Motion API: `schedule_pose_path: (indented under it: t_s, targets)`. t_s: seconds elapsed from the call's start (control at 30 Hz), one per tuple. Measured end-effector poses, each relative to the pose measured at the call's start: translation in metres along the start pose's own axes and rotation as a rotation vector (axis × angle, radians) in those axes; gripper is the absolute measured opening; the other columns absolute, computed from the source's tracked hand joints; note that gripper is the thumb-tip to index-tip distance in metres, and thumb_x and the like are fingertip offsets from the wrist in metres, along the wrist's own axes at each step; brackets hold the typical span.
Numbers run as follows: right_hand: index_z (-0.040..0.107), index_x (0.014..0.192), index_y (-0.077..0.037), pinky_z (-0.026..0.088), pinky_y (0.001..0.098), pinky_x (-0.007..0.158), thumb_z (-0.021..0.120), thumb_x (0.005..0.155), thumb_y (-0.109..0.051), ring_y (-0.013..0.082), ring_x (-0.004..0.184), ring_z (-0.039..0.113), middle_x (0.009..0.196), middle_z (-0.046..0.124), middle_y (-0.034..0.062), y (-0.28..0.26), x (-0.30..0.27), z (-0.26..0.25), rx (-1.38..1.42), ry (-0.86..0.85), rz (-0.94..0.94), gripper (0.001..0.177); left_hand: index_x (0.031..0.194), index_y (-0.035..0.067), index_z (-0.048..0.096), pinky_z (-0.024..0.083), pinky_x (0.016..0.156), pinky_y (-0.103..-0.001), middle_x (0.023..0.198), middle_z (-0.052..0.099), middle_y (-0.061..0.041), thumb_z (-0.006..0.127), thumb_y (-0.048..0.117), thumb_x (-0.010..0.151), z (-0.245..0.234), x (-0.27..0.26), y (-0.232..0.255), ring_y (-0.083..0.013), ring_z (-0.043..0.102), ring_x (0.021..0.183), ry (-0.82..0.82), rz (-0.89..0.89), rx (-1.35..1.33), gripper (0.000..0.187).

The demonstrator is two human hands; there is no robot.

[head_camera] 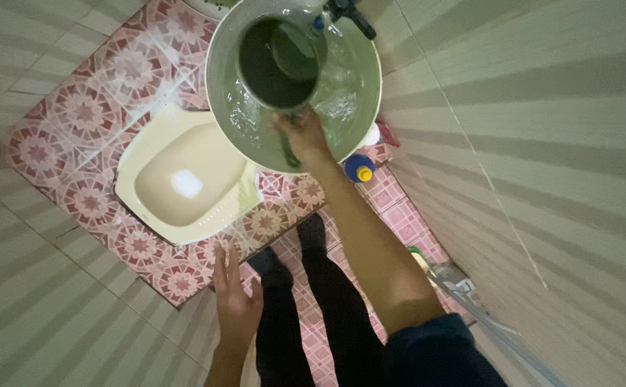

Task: The person cleans a squat toilet by pouring water from a bucket using a dipper, scrubbing the toilet and tiled floor with a long-handled brush, and capping a bottle of cleaner.

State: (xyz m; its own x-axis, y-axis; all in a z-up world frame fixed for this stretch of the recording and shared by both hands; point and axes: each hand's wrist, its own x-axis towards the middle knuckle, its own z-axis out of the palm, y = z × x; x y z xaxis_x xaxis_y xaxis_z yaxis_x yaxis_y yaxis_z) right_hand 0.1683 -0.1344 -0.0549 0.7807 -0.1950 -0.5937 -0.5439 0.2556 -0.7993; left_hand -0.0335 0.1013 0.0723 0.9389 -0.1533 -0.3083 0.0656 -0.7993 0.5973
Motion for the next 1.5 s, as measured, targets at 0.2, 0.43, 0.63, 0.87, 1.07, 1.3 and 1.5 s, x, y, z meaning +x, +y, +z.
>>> schedule_pose_path:
  t_s: [0.2,0.43,0.63,0.87,1.07,1.3,1.5]
  targets:
    - [0.05,0.131,-0.003,0.055,0.0545,0.082,0.068,0.098,-0.029,0.0445,0.092,0.069,0.095,0.071,0.0287,-0.04,-0.038,-0.034,-1.095,0.116,-0.14,0.046,0.153,-0.001,0.036,0.035,0.116,-0.051,0.16,0.028,-0.031,0.062,-0.001,0.08,-0.002,-0.033,0.006,-0.0501,0.033,0.146,0.017,-0.02,-0.067,0.077]
    - [0.043,0.139,0.004,0.055,0.0556,0.078,0.054,0.096,-0.01,0.0469,0.089,0.071,0.096,0.07,0.0307,-0.016,-0.018,-0.039,-1.318,-0.009,-0.177,0.047,0.151,0.003,0.042,0.036,0.116,-0.05,0.157,0.034,-0.029,0.064,0.004,0.087,-0.007,-0.067,0.017,-0.0457,0.038,0.144,0.053,0.008,-0.04,0.067]
    - [0.061,0.115,0.006,0.054,0.0457,0.073,0.065,0.102,-0.023,0.0382,0.084,0.07,0.087,0.069,0.025,-0.022,-0.031,-0.043,-1.26,-0.153,-0.245,0.032,0.155,0.006,0.038,0.035,0.115,-0.053,0.16,0.026,-0.028,0.066,-0.001,0.082,-0.024,-0.08,0.029,-0.0465,0.033,0.146,0.027,-0.136,-0.094,0.079]
    - [0.056,0.1,-0.007,0.033,0.0261,0.036,0.061,0.1,-0.017,0.0084,0.044,0.042,0.064,0.053,0.0,-0.045,-0.138,-0.057,-0.138,0.039,0.068,0.011,0.161,0.022,0.03,0.057,0.093,-0.039,0.171,0.006,-0.011,0.061,-0.008,0.081,-0.062,-0.107,0.035,-0.0325,0.029,0.151,-0.052,-0.541,-0.226,0.091]
    - [0.056,0.09,-0.008,0.032,0.0251,0.034,0.051,0.1,-0.021,0.0091,0.041,0.042,0.062,0.054,0.0016,-0.068,-0.27,-0.065,0.05,0.001,-0.102,0.017,0.158,0.014,0.033,0.053,0.103,-0.043,0.168,0.01,-0.017,0.065,-0.007,0.081,-0.074,-0.205,0.01,-0.0408,0.024,0.152,0.146,-0.314,-0.091,0.086]
    - [0.055,0.087,-0.009,0.032,0.0241,0.035,0.047,0.101,-0.026,0.0087,0.041,0.042,0.062,0.054,-0.0004,-0.025,-0.381,-0.133,0.179,-0.133,0.005,0.024,0.153,0.01,0.041,0.032,0.121,-0.051,0.168,0.019,-0.019,0.073,-0.002,0.078,-0.063,-0.32,-0.008,-0.04,0.027,0.151,0.336,-0.317,-0.015,0.082]
    - [0.05,0.089,-0.014,0.031,0.0223,0.036,0.047,0.102,-0.027,0.0051,0.042,0.038,0.063,0.049,-0.0032,0.109,-0.401,-0.202,0.219,-0.002,0.475,0.019,0.152,0.012,0.042,0.036,0.117,-0.046,0.168,0.019,-0.019,0.068,0.0,0.082,-0.019,-0.34,-0.013,-0.0391,0.023,0.153,0.303,-0.48,-0.25,0.075]
